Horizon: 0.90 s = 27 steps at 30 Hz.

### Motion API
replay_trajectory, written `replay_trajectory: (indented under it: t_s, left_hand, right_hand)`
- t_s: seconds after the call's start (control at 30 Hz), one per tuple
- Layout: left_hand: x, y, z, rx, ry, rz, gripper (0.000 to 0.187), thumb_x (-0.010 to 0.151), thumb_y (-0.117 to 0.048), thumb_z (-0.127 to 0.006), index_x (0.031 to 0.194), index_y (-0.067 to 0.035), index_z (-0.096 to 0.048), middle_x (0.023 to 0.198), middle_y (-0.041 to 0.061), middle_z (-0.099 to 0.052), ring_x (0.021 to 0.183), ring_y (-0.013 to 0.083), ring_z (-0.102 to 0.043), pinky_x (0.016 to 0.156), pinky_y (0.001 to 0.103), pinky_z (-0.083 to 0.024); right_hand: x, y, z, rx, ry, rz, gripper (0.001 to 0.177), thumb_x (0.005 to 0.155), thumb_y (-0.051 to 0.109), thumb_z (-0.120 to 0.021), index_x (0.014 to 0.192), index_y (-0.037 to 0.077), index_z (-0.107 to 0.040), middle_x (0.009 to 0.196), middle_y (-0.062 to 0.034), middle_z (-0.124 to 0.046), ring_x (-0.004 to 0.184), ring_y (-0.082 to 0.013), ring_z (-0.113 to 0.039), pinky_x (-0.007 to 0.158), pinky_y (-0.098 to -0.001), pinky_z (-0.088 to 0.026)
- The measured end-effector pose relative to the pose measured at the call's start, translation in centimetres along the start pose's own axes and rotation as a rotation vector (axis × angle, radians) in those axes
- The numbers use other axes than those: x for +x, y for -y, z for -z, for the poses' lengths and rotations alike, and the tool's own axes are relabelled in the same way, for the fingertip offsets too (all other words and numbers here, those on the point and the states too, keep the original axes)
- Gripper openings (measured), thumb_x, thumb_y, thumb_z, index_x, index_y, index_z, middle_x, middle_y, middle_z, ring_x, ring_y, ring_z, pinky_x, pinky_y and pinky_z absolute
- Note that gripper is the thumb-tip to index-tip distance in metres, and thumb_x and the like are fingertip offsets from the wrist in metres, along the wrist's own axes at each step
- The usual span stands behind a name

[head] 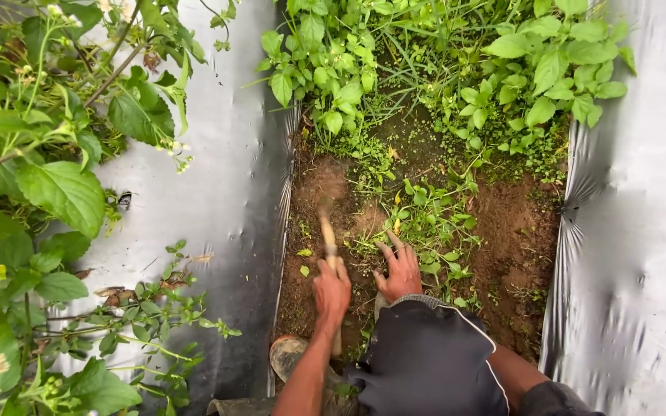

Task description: Clearing weeds from a soil bed between plastic mulch using a hand sickle and manual pulling.

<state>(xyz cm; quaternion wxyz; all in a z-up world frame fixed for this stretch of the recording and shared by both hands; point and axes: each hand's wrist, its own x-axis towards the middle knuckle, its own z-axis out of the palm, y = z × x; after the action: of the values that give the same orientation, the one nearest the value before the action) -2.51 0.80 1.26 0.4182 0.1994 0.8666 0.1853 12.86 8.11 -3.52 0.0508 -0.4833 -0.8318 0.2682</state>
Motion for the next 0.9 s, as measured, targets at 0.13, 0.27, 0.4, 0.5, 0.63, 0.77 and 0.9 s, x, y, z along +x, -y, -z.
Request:
replay_trajectory:
  t_s: [0.13,0.27,0.4,0.5,0.63,0.77,0.9]
  left_hand:
    - [0.6,-2.5,-0.2,-0.082,-0.065,0.019,0.035,0.11,-0.027,-0.044,0.128,0.003,-0.051,0.074,0.015,-0.065,0.054,0.0218,-0.064,0.047,0.032,-0.052]
    - [-0.5,0.0,-1.1,0.026,0.112,-0.071,0.04,0.111,-0.027,-0.045,0.132,0.006,-0.05,0.074,0.016,-0.065,0.056,0.0219,-0.063,0.051,0.035,-0.052]
    - [1.5,-1.0,0.7,-0.023,0.023,-0.022,0.036,0.111,-0.03,-0.044,0.126,0.002,-0.053,0.074,0.012,-0.064,0.054,0.0193,-0.061,0.05,0.033,-0.05]
    - [2.4,-0.6,-1.1,-0.074,-0.091,-0.005,0.036,0.109,-0.031,-0.045,0.121,0.002,-0.052,0.069,0.011,-0.061,0.05,0.0184,-0.059,0.046,0.032,-0.046]
    - [0.0,0.2,-0.9,0.022,0.123,-0.122,0.037,0.11,-0.029,-0.045,0.126,0.004,-0.053,0.071,0.015,-0.065,0.05,0.0201,-0.061,0.048,0.033,-0.05]
    - [2.5,-0.2,-0.9,-0.055,-0.043,-0.041,0.037,0.109,-0.036,-0.043,0.117,-0.002,-0.054,0.069,0.014,-0.065,0.051,0.0226,-0.064,0.047,0.035,-0.049]
    - [0.7,-0.7,-1.8,-0.075,-0.042,-0.039,0.031,0.107,-0.028,-0.045,0.118,0.0,-0.052,0.071,0.018,-0.066,0.054,0.0252,-0.066,0.049,0.036,-0.052]
  right_hand:
    - [0.1,0.1,0.6,0.023,0.015,-0.004,0.072,0.077,0.029,-0.08,0.142,0.028,-0.051,0.16,-0.0052,-0.033,0.132,-0.039,-0.05,0.113,-0.062,-0.041]
    - [0.0,-0.1,0.4,0.001,-0.024,0.02,0.075,0.072,0.029,-0.083,0.14,0.028,-0.052,0.159,-0.0055,-0.035,0.129,-0.0384,-0.051,0.112,-0.0589,-0.042]
    - [0.1,0.2,0.6,-0.013,-0.031,0.029,0.077,0.07,0.031,-0.083,0.141,0.028,-0.052,0.159,-0.0043,-0.036,0.128,-0.037,-0.051,0.112,-0.0578,-0.042]
    - [0.1,0.2,1.1,-0.007,-0.018,0.02,0.077,0.072,0.029,-0.082,0.142,0.027,-0.051,0.158,-0.0055,-0.037,0.127,-0.0368,-0.051,0.112,-0.0577,-0.043]
    - [0.1,0.0,0.7,-0.01,-0.035,0.034,0.076,0.071,0.03,-0.083,0.141,0.027,-0.052,0.159,-0.0057,-0.036,0.127,-0.0375,-0.052,0.112,-0.0569,-0.043]
    - [0.3,-0.1,0.5,-0.025,-0.035,0.03,0.075,0.072,0.031,-0.083,0.14,0.027,-0.052,0.159,-0.0054,-0.036,0.128,-0.0376,-0.052,0.112,-0.0568,-0.042]
    - [0.0,0.0,0.6,-0.004,-0.011,0.024,0.073,0.074,0.03,-0.082,0.141,0.027,-0.052,0.159,-0.0059,-0.036,0.128,-0.0374,-0.052,0.113,-0.0568,-0.042]
